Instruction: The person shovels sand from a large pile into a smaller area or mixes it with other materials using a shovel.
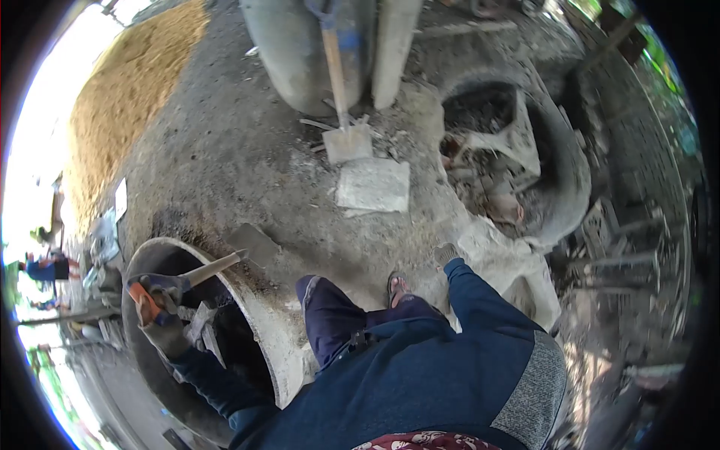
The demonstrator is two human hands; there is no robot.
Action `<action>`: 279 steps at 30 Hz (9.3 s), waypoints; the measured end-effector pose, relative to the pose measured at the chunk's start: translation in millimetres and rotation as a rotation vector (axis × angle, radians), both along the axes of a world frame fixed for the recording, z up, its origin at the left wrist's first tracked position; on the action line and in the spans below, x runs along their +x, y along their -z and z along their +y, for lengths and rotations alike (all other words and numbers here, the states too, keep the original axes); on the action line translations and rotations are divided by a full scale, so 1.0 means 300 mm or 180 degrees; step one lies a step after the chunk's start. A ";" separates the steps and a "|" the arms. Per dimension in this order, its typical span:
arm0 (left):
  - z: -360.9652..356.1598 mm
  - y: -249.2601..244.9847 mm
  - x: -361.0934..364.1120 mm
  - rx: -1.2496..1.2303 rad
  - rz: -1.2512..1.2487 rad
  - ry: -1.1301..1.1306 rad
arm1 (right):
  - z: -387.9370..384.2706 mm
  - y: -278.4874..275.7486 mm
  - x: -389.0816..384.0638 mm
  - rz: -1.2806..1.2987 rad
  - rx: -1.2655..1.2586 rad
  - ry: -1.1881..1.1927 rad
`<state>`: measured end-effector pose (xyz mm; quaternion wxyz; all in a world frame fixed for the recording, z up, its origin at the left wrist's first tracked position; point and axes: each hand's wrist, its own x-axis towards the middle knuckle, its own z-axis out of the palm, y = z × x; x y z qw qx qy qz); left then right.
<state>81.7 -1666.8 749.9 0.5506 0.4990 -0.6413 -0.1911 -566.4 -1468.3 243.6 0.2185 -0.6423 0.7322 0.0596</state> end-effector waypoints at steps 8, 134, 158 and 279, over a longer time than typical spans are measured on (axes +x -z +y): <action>0.050 -0.087 0.026 0.0717 0.2311 -0.0026 | -0.740 -0.143 0.424 -0.4985 0.1867 0.3392; -5.488 -0.548 1.459 0.2237 0.3556 -0.1817 | -6.604 -1.160 1.914 0.0076 0.0277 -0.1004; -6.372 -0.959 1.040 0.2043 0.3083 -0.0768 | -7.785 -1.689 2.715 -0.3110 0.3136 0.1743; -5.679 -0.131 0.666 0.0743 0.6664 -0.5350 | -7.090 -1.151 3.295 -0.1927 0.4692 0.1672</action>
